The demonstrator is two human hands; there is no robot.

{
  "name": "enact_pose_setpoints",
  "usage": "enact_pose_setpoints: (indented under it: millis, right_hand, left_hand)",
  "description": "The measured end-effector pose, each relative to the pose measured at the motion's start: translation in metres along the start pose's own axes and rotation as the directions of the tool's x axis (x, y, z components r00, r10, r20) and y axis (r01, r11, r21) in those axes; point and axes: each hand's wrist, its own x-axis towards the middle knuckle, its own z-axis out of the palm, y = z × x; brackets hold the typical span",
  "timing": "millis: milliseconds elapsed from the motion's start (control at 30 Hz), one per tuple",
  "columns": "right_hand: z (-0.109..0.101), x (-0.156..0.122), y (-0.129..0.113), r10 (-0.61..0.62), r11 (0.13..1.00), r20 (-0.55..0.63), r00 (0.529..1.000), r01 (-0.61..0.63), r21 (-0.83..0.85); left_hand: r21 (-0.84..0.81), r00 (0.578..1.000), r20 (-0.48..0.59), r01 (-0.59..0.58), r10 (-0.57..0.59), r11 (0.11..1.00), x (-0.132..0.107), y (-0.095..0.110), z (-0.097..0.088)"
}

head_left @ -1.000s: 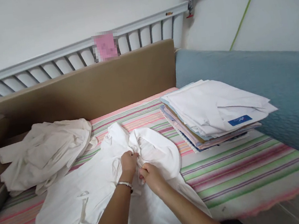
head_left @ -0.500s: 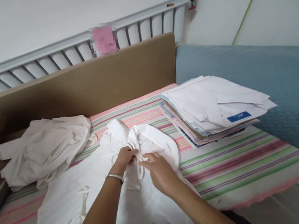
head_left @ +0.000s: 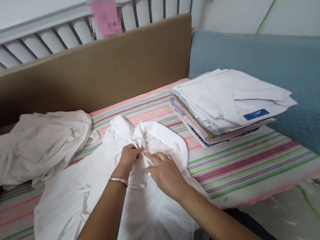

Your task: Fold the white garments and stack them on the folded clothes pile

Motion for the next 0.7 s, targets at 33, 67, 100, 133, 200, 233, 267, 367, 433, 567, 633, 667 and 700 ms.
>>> enact_pose_setpoints:
  millis: [33,67,100,133,200,233,267,367,433,567,633,667,700]
  right_hand:
    - [-0.002,-0.002,0.0,0.007,1.0,0.004,1.0,-0.007,0.004]
    - [-0.002,-0.003,-0.001,0.013,1.0,0.015,1.0,-0.014,0.007]
    - [-0.003,-0.004,-0.001,0.022,1.0,0.03,0.999,-0.022,0.008]
    - [-0.003,-0.003,-0.001,0.033,0.999,0.044,0.998,-0.034,0.007]
    - [-0.002,-0.002,0.0,0.059,0.998,0.065,0.996,-0.059,0.0]
    - [-0.001,-0.002,0.0,0.069,0.998,0.069,0.995,-0.069,0.0]
    - [-0.001,-0.001,0.001,0.071,0.997,0.068,0.995,-0.072,0.007]
    - [0.001,-0.001,0.004,0.023,0.997,0.04,0.999,-0.026,0.066]
    - [0.003,0.0,0.007,-0.038,0.99,0.036,0.999,0.033,0.136]
    - [0.009,0.006,0.011,-0.075,0.965,0.125,0.989,0.04,0.259]
    - [0.012,0.009,0.011,-0.014,0.973,0.149,0.989,-0.021,0.23]
    - [0.013,0.01,0.01,0.029,0.979,0.142,0.989,-0.057,0.196]
    - [0.014,0.01,0.009,0.074,0.983,0.121,0.99,-0.093,0.159]
  left_hand:
    - [-0.025,1.0,0.022,0.014,-0.014,1.0,0.0,0.002,0.0]
    - [-0.048,0.999,0.045,0.027,-0.025,0.999,0.0,0.003,0.0]
    - [-0.068,0.997,0.066,0.038,-0.033,0.997,0.001,0.004,0.0]
    - [-0.084,0.996,0.079,0.047,-0.04,0.995,0.001,0.005,0.001]
    - [-0.103,0.995,0.085,0.06,-0.051,0.993,0.003,0.006,0.001]
    - [-0.106,0.995,0.081,0.065,-0.057,0.992,0.004,0.007,0.001]
    - [-0.107,0.995,0.078,0.071,-0.063,0.992,0.004,0.007,0.001]
    - [-0.116,0.992,0.096,0.097,-0.086,0.988,0.005,0.007,0.001]
    - [-0.126,0.986,0.129,0.12,-0.103,0.985,0.003,0.01,0.001]
    - [-0.112,0.974,0.178,0.162,-0.14,0.98,-0.001,0.017,0.001]
    - [-0.085,0.971,0.174,0.179,-0.162,0.98,0.0,0.019,0.003]
    - [-0.068,0.971,0.167,0.183,-0.17,0.981,0.001,0.02,0.004]
    - [-0.047,0.972,0.16,0.182,-0.173,0.982,0.003,0.021,0.005]
